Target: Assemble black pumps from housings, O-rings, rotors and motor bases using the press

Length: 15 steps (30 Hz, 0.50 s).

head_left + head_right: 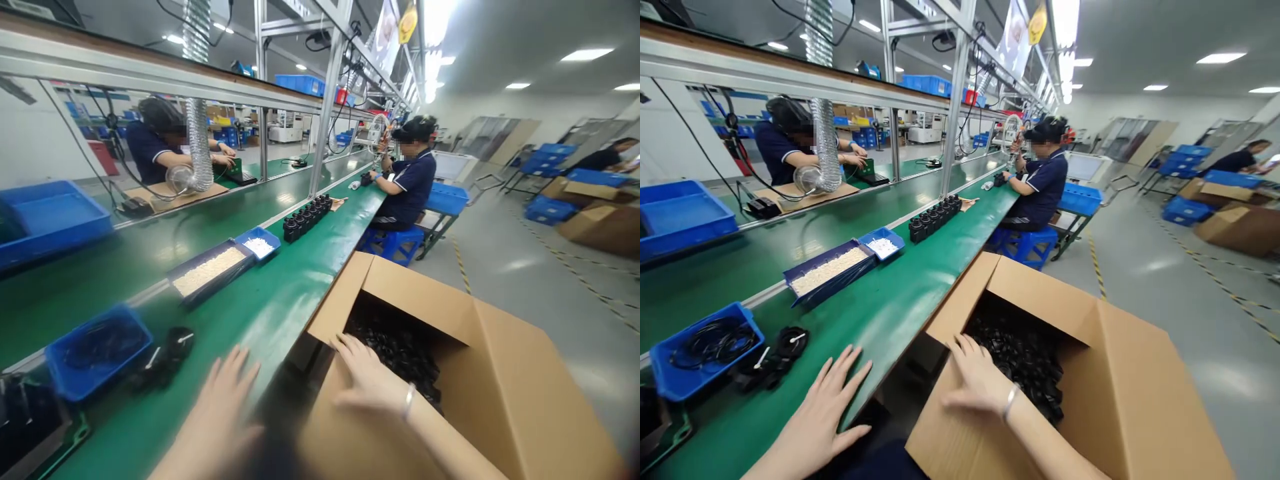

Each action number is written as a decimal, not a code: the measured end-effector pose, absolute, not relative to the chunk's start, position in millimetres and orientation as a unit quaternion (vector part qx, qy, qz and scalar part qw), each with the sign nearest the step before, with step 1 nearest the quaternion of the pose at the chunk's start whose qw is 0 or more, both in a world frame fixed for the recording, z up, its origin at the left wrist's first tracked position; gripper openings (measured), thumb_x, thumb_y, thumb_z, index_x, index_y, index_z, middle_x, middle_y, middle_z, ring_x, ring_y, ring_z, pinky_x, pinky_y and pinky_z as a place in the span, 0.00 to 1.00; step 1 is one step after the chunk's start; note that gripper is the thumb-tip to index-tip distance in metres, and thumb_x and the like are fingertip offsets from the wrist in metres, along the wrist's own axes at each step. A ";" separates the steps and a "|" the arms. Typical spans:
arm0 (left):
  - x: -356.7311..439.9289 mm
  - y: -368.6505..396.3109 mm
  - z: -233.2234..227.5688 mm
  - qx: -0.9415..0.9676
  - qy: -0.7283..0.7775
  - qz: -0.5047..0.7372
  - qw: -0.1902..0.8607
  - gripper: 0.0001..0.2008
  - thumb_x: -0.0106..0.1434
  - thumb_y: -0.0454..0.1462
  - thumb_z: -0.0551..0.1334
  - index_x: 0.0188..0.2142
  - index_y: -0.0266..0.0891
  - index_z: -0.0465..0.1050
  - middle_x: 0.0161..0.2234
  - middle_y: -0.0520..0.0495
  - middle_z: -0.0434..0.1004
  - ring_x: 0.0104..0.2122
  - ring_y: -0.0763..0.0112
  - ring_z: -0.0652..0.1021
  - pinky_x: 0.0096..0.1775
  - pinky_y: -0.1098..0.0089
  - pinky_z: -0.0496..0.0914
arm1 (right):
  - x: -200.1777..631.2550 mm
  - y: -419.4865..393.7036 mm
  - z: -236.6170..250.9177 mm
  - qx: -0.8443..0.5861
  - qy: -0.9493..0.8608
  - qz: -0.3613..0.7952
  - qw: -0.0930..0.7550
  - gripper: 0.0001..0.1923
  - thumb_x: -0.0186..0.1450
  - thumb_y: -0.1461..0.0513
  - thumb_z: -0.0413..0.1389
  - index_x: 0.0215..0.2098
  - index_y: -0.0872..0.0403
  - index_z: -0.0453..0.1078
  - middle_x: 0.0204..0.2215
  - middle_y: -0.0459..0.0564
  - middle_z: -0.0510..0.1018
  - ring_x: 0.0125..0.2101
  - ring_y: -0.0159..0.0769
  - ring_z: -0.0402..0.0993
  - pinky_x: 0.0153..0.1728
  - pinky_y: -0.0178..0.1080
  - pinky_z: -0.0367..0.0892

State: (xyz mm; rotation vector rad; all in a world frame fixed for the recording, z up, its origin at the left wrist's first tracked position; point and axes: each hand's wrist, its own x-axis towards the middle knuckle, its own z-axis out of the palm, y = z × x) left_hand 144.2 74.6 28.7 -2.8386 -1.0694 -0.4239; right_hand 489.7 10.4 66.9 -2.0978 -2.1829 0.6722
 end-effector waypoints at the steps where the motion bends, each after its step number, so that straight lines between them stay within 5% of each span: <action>1: 149.6 75.3 27.2 -0.937 -0.330 -0.116 0.026 0.42 0.60 0.53 0.63 0.70 0.48 0.50 0.69 0.37 0.55 0.68 0.43 0.58 0.62 0.40 0.60 | 501.5 -14.2 55.3 -0.699 -0.682 0.215 -0.002 0.61 0.47 0.47 0.71 0.71 0.55 0.49 0.68 0.67 0.54 0.67 0.65 0.51 0.63 0.64 0.54; 3: 162.0 78.3 26.7 -0.944 -0.319 -0.085 0.006 0.40 0.61 0.52 0.62 0.68 0.47 0.54 0.68 0.37 0.57 0.68 0.43 0.58 0.62 0.38 0.58 | 513.1 -51.6 32.5 -0.738 -0.651 0.179 0.002 0.53 0.54 0.55 0.67 0.71 0.54 0.47 0.67 0.65 0.58 0.62 0.58 0.62 0.59 0.57 0.63; 6: 182.9 84.6 29.9 -0.947 -0.313 -0.074 -0.008 0.35 0.64 0.50 0.60 0.68 0.42 0.56 0.68 0.35 0.57 0.68 0.44 0.57 0.63 0.38 0.56 | 513.6 -73.6 10.7 -0.766 -0.634 0.103 0.025 0.31 0.63 0.64 0.57 0.64 0.57 0.59 0.54 0.63 0.75 0.48 0.50 0.77 0.48 0.48 0.72; 9: 205.0 95.0 33.0 -0.951 -0.298 -0.083 -0.020 0.34 0.66 0.49 0.58 0.68 0.40 0.56 0.68 0.34 0.56 0.68 0.44 0.57 0.63 0.38 0.56 | 512.1 -70.3 5.9 -0.773 -0.629 0.081 0.027 0.19 0.64 0.66 0.54 0.54 0.59 0.66 0.41 0.60 0.80 0.39 0.50 0.80 0.40 0.47 0.74; 15: 269.2 144.7 36.7 -0.952 -0.280 -0.109 -0.068 0.35 0.66 0.49 0.58 0.68 0.39 0.54 0.69 0.34 0.54 0.69 0.45 0.54 0.64 0.40 0.55 | 521.6 -69.5 -8.2 -0.768 -0.624 0.092 0.108 0.13 0.63 0.66 0.51 0.45 0.48 0.69 0.33 0.52 0.80 0.32 0.46 0.81 0.33 0.45 0.76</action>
